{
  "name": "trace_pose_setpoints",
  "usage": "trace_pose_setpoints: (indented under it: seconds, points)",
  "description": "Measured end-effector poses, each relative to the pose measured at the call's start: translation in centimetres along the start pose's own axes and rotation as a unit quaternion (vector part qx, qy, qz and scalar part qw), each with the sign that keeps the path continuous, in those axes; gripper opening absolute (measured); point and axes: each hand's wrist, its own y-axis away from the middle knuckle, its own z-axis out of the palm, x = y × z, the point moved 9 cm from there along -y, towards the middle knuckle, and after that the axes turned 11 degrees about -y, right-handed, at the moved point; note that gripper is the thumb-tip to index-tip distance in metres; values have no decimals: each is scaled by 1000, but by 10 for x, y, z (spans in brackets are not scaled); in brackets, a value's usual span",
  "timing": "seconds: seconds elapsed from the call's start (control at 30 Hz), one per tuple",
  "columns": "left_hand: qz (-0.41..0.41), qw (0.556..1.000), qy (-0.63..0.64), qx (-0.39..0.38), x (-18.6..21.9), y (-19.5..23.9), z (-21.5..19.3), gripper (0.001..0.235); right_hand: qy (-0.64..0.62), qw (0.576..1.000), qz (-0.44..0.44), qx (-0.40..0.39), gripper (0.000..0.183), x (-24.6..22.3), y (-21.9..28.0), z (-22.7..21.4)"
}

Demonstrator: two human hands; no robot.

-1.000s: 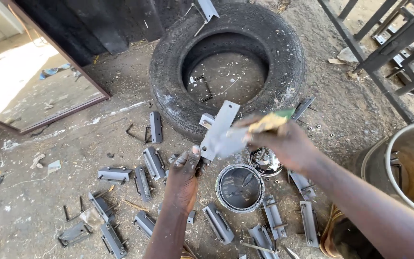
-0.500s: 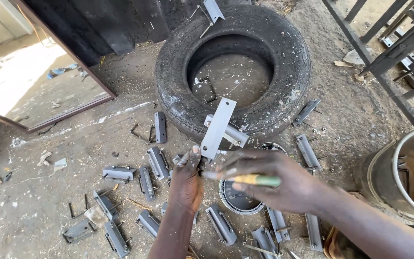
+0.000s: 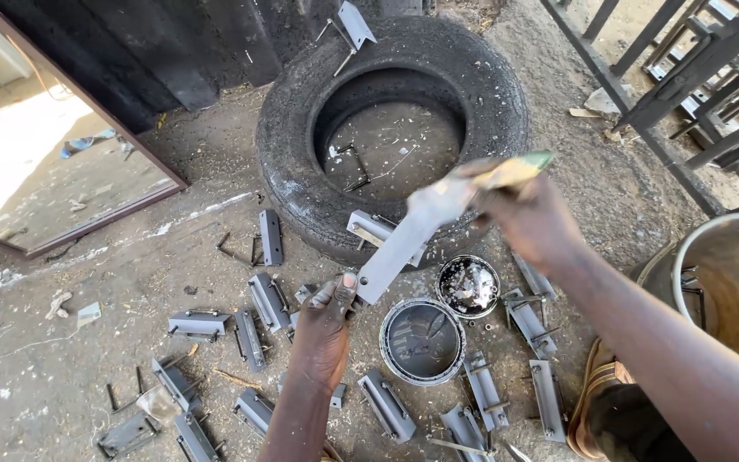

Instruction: Painting individual metal brackets using a handheld brush and black paint.

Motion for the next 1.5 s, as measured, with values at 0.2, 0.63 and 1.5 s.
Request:
trace_pose_setpoints:
  seconds: [0.2,0.63,1.5]
  points:
    - [-47,994,85,50,-3,1,0,27,156,987,-25,-6,42,-22,39,17]
    - [112,829,-546,36,14,-4,-10,27,240,966,-50,-78,27,12,23,14]
    - [272,633,-719,-90,10,24,43,21,319,880,-102,-337,32,153,7,92]
